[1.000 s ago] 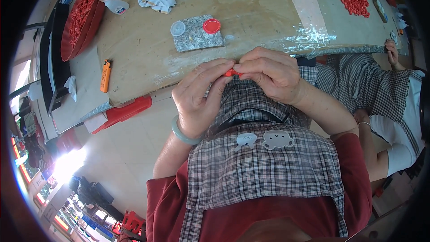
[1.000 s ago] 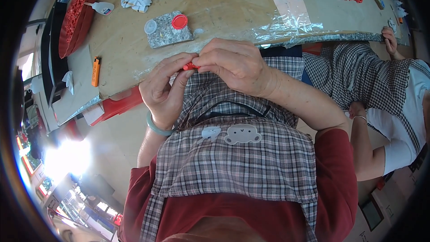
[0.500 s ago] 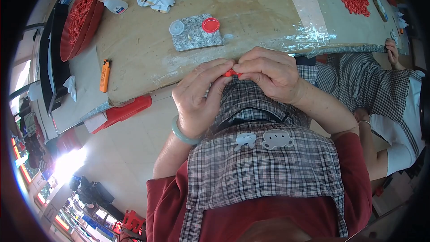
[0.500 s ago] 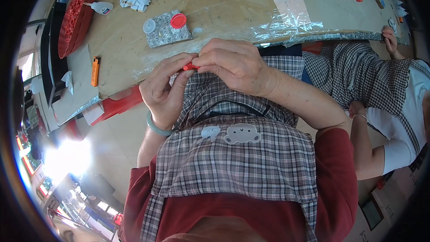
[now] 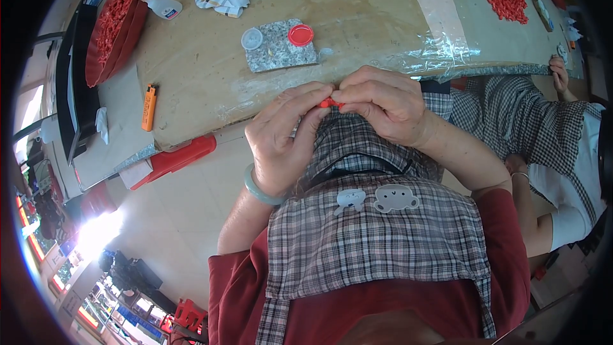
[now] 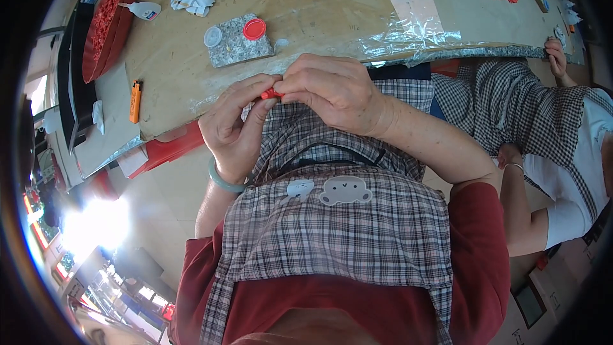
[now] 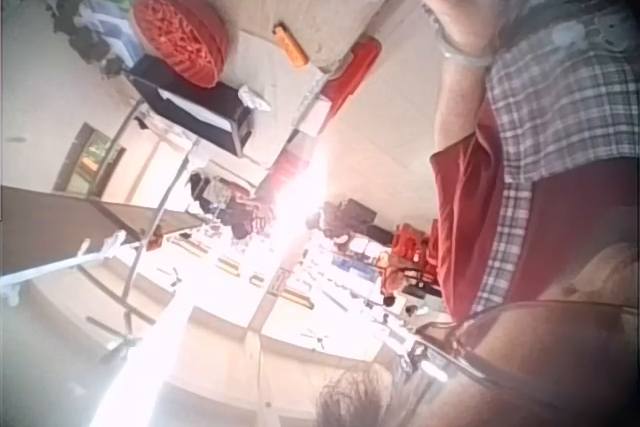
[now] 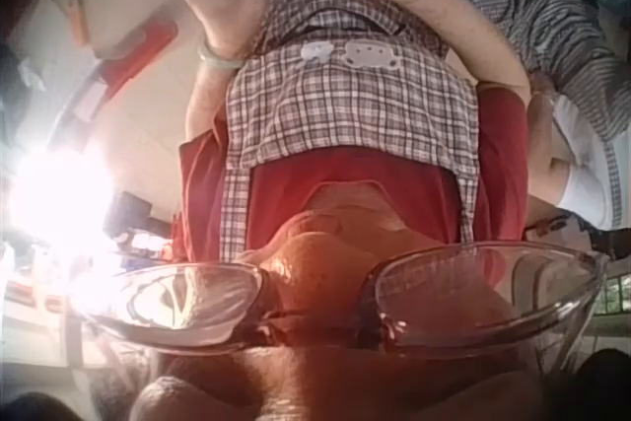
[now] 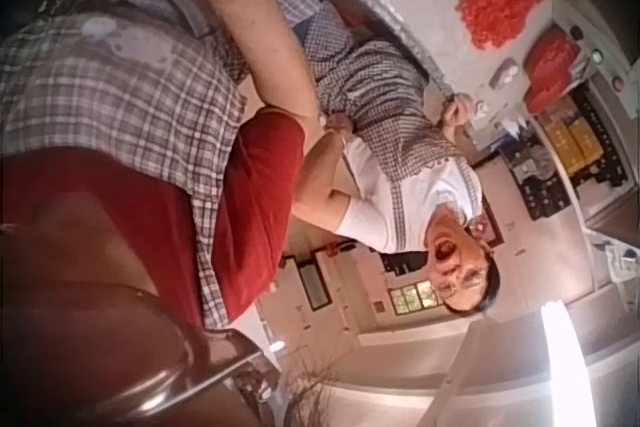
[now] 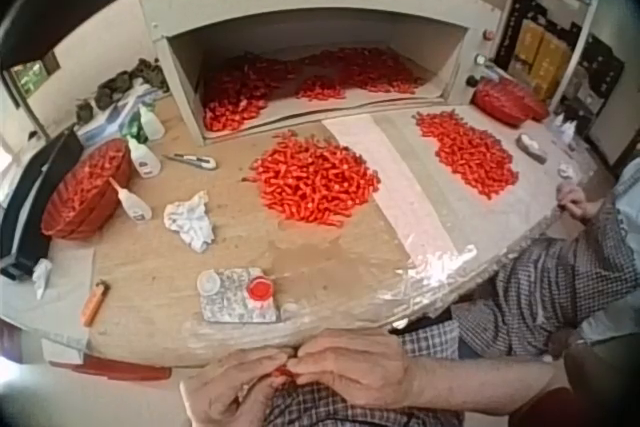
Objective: The person assembles small red toy parts by hand at a factory table, applying glue from a bottle with a small applicator brush.
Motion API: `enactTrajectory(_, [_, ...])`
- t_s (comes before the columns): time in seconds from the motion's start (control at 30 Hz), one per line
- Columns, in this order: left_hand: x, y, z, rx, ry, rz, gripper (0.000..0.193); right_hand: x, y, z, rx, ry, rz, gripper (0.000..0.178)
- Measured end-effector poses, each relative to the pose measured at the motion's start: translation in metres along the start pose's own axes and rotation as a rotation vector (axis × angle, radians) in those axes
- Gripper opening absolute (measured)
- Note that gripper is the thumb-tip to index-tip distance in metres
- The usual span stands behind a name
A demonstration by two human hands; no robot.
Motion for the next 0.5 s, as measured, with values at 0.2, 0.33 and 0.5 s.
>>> enactTrajectory(0.2, [0.001,-0.003,0.001,-0.016,0.025,0.001,0.024,0.001,-0.001,-0.001,0.004,0.008,0.008,0.016])
enactTrajectory(0.33, [0.001,-0.004,0.002,-0.064,0.075,0.015,0.027,0.004,-0.004,-0.007,0.128,0.076,0.010,0.022])
enactTrajectory(0.5, [0.004,-0.004,0.004,-0.082,0.107,0.019,0.030,0.007,-0.004,-0.013,0.262,0.163,0.001,0.024])
Point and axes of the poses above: each hand's wrist, its own y-axis away from the middle knuckle, its own x-axis out of the back of the hand, z = x × y, the point moved 4 cm from there along -y, towards the middle knuckle, and after that the axes turned 5 degrees about -x, right-handed, at the moved point
